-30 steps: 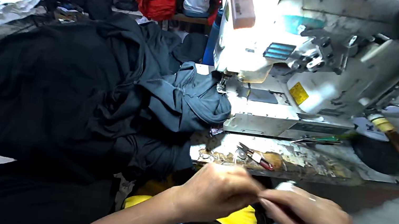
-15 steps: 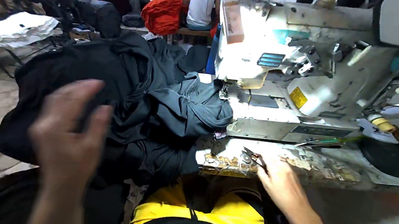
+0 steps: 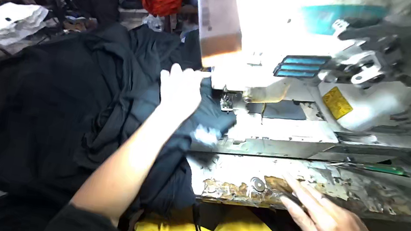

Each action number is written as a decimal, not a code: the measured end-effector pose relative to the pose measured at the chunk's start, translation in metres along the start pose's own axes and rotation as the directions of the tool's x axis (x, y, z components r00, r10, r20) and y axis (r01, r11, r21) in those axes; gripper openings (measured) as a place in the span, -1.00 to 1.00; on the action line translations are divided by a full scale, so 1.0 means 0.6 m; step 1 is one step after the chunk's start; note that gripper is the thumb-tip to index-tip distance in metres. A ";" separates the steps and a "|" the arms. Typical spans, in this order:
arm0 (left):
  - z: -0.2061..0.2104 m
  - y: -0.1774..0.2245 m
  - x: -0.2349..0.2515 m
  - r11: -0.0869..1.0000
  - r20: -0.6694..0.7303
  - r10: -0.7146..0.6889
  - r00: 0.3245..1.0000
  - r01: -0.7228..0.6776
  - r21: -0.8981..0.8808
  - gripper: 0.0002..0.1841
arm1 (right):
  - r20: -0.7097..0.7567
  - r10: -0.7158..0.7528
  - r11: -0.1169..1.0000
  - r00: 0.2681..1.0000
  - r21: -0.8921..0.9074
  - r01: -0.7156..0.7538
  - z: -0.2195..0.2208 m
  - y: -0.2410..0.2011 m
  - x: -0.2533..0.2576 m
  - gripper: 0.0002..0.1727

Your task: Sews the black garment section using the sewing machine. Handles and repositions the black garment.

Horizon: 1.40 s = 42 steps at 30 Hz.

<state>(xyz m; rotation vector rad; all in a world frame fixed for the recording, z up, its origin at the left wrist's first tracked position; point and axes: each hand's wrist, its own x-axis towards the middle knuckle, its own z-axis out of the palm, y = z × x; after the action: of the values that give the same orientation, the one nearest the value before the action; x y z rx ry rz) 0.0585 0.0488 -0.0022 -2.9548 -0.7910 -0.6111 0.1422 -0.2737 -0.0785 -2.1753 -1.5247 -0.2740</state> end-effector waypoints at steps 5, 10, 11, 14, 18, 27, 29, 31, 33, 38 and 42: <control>-0.010 -0.037 0.069 0.939 0.164 -0.321 0.933 0.336 -0.076 -0.60 | -0.215 -0.082 0.968 0.973 0.215 0.129 -0.005 -0.028 0.042 -0.31; -0.023 -0.101 0.047 0.894 0.107 -0.419 0.902 0.430 -0.125 -0.64 | -0.286 -0.054 0.963 0.957 0.240 0.126 0.002 -0.035 0.017 -0.38; -0.020 -0.120 0.044 0.850 0.079 -0.492 0.867 0.498 -0.172 -0.62 | -0.283 -0.047 0.967 0.958 0.228 0.115 0.003 -0.032 0.010 -0.39; -0.030 -0.176 0.044 0.589 0.001 -0.704 0.710 0.586 -0.556 -0.60 | -0.303 -0.046 0.973 0.952 0.203 0.111 0.001 -0.025 -0.001 -0.38; -0.127 -0.131 -0.089 0.436 -0.021 -0.508 0.861 0.236 -0.869 -0.65 | -0.313 -0.047 0.984 0.948 0.150 0.098 0.003 -0.030 0.003 -0.47; -0.127 -0.070 -0.267 0.386 -0.027 -0.461 0.887 0.173 -0.906 -0.76 | -0.296 -0.244 0.964 0.924 -0.176 0.199 0.057 -0.133 0.181 -0.61; -0.123 -0.076 -0.263 0.257 -0.035 -0.430 0.902 0.085 -0.963 -0.71 | -0.256 -0.290 0.952 0.922 -0.173 0.252 0.085 -0.155 0.232 -0.68; -0.111 -0.092 -0.263 0.177 -0.103 -0.396 0.913 -0.034 -0.984 -0.68 | -0.250 -0.354 0.935 0.901 -0.101 0.339 0.094 -0.160 0.234 -0.72; -0.099 -0.103 -0.264 0.133 -0.139 -0.411 0.901 -0.091 -0.987 -0.71 | -0.288 -0.326 0.943 0.901 -0.026 0.333 0.081 -0.151 0.194 -0.68; -0.089 -0.107 -0.265 0.067 -0.147 -0.441 0.885 -0.131 -0.989 -0.75 | -0.285 -0.218 0.975 0.934 -0.112 0.193 0.060 -0.138 0.183 -0.62; -0.102 -0.107 -0.282 0.131 -0.199 -0.464 0.863 -0.156 -0.979 -0.77 | -0.329 -0.355 0.934 0.875 -0.101 0.342 0.105 -0.166 0.239 -0.70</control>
<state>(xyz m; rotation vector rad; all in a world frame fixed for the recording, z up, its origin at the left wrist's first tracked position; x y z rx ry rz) -0.1296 0.0169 -0.0148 -3.2197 -0.8113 -2.8118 0.0956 -0.0967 -0.0476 -1.7461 -1.7018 -0.7666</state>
